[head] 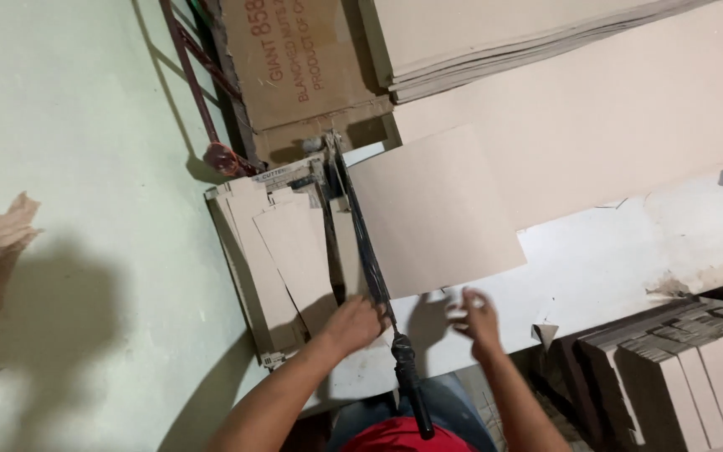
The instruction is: The person uses a manual paper cutter to trim large sheets of beige paper into smaller rectangular pieces. They align the paper against the guide, pull the lever to cut, and then stack the resulting pieces on the table.
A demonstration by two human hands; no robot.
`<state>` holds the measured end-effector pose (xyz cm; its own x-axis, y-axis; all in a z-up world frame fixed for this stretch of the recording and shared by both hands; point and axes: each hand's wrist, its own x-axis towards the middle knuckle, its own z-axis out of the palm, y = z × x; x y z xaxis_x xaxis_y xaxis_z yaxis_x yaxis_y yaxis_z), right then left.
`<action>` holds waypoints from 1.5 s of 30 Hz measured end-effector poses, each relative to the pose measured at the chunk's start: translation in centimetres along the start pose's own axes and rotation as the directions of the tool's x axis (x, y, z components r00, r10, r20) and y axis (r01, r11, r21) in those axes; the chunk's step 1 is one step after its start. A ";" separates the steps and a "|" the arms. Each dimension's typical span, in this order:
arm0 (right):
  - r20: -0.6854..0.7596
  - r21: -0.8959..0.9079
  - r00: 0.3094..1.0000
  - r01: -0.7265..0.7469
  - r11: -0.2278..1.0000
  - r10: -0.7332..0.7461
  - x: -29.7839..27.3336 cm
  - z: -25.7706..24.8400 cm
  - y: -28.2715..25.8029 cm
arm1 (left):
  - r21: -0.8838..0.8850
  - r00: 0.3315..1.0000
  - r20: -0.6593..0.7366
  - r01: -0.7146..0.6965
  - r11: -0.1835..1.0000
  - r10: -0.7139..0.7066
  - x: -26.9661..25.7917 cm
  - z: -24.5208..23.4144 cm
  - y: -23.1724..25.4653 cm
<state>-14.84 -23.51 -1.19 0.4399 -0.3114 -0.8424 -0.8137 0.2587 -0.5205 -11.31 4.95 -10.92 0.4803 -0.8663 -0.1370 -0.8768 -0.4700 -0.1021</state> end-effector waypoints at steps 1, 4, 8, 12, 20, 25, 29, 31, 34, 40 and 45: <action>-0.082 0.049 0.997 0.014 0.999 -0.010 -0.2 0.1 -2.1 | -0.156 1.000 0.008 0.016 0.988 -0.015 -1.6 -1.2 -0.2; -0.082 0.209 0.997 0.014 0.978 0.004 2.3 -1.6 -3.2 | -0.329 0.975 0.221 0.084 0.940 -0.010 -4.1 -7.9 -4.1; 0.017 0.422 0.997 0.066 0.904 -0.080 5.4 -4.4 0.1 | -0.314 0.960 0.277 0.126 0.941 -0.036 -4.9 -13.6 -8.8; 0.036 0.317 0.997 0.049 0.947 -0.064 3.3 -2.4 0.8 | -0.341 0.966 0.178 0.239 0.909 -0.187 -1.8 -15.9 -10.0; -0.001 0.095 0.996 0.086 0.992 -0.086 2.0 0.7 0.2 | -0.159 0.586 0.694 0.691 0.705 -0.418 6.8 -18.9 -10.5; 0.023 0.058 0.993 0.111 0.992 -0.112 3.2 1.6 -0.7 | -0.091 0.465 0.770 0.757 0.647 -0.436 8.1 -17.5 -10.6; 0.120 -0.271 0.991 0.088 0.958 -0.057 0.9 1.2 -3.5 | -0.052 0.420 0.786 0.777 0.628 -0.454 8.3 -17.9 -10.8; 0.185 -0.641 0.983 0.129 0.757 -0.011 1.3 1.3 -2.7 | -0.012 0.393 0.810 0.753 0.658 -0.436 8.6 -17.2 -10.3; 0.332 -0.821 0.939 0.333 0.465 -0.087 -7.2 4.6 -7.2 | 0.065 0.391 0.805 0.689 0.721 -0.447 8.7 -14.9 -10.4; 0.420 -0.899 0.907 0.419 0.128 -0.017 -14.8 7.1 -0.1 | 0.056 0.427 0.788 0.668 0.742 -0.444 8.7 -13.3 -10.1; 0.395 -0.884 0.878 0.444 0.149 -0.270 -4.0 6.0 12.5 | -0.026 0.446 0.777 0.728 0.685 -0.445 8.8 -13.0 -10.3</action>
<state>-24.51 -13.50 -5.15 0.7565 0.0183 -0.6538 -0.2618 -0.9076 -0.3283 1.64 -0.02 1.71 0.6229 -0.0462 -0.7810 -0.2517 -0.9570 -0.1441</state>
